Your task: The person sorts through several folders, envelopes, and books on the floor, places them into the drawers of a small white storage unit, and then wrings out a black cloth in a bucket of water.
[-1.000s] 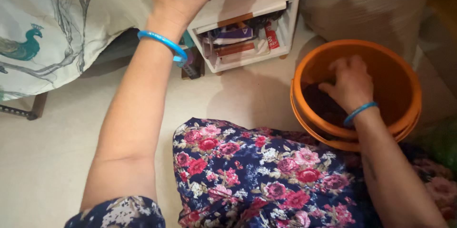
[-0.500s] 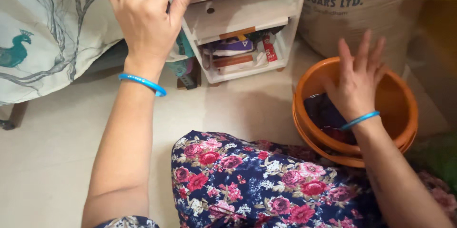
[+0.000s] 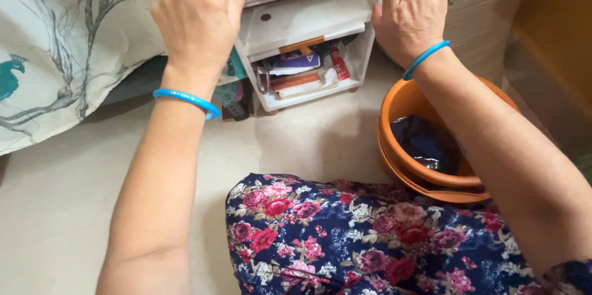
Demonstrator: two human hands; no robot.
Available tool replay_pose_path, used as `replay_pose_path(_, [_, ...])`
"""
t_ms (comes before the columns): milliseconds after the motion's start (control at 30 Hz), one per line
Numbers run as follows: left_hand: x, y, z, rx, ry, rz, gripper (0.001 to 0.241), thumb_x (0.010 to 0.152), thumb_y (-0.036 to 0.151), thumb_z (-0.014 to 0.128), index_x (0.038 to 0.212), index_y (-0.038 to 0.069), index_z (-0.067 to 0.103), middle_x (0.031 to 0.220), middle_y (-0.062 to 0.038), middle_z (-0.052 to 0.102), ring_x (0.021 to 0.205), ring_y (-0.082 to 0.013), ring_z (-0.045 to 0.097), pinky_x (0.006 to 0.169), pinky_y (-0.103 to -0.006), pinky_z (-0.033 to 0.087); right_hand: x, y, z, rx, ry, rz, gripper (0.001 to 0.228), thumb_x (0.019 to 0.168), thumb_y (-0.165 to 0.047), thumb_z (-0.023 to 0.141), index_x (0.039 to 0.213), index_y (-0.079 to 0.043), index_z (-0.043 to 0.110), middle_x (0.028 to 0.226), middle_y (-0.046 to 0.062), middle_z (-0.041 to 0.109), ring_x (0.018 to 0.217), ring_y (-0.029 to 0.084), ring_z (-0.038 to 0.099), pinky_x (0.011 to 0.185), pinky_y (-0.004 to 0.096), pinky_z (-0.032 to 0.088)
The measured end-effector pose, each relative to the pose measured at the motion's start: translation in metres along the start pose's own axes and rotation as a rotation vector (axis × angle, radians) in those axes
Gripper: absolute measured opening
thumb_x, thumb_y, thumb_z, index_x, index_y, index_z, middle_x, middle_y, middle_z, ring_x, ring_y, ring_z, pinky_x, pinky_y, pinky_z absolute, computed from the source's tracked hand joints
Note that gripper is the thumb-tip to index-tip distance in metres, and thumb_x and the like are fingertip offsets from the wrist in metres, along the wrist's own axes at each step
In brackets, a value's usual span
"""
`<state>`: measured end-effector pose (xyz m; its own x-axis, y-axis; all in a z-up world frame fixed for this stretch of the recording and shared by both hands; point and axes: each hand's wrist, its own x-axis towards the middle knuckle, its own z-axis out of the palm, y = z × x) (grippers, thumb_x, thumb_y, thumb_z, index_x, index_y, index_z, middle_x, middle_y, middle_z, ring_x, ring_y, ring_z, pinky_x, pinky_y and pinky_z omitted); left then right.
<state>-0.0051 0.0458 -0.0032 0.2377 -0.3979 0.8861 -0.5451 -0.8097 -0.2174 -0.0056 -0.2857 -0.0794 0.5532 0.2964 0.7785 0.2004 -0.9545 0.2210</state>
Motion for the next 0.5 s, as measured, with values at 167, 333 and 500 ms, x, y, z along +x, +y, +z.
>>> replay_pose_path(167, [0.005, 0.016, -0.012, -0.077, 0.110, 0.074, 0.037, 0.092, 0.021, 0.085, 0.127, 0.016, 0.073, 0.111, -0.004, 0.065, 0.107, -0.0303, 0.062, 0.078, -0.0434, 0.057, -0.012, 0.009, -0.018, 0.094, 0.097, 0.037, 0.075, 0.088, -0.015, 0.075, 0.154, -0.004, 0.042, 0.152, 0.029, 0.033, 0.142, 0.054, 0.030, 0.114, 0.074, 0.024])
replay_pose_path(333, [0.000, 0.022, -0.013, -0.087, 0.120, 0.031, 0.026, 0.092, 0.020, 0.088, 0.114, 0.014, 0.075, 0.103, -0.006, 0.066, 0.097, -0.0336, 0.060, 0.073, -0.0450, 0.054, -0.033, 0.021, -0.022, 0.024, 0.276, -0.167, 0.050, 0.090, -0.009, 0.077, 0.137, -0.011, 0.061, 0.131, 0.019, 0.049, 0.127, 0.038, 0.044, 0.100, 0.061, 0.036])
replay_pose_path(500, [-0.003, 0.015, -0.008, -0.142, 0.144, -0.020, 0.026, 0.090, 0.020, 0.085, 0.113, 0.012, 0.075, 0.107, -0.009, 0.065, 0.098, -0.0352, 0.059, 0.074, -0.0462, 0.054, -0.063, 0.004, 0.019, 0.001, -0.205, -0.188, 0.035, 0.091, -0.020, 0.077, 0.125, -0.019, 0.072, 0.121, 0.002, 0.061, 0.124, 0.024, 0.051, 0.106, 0.051, 0.041])
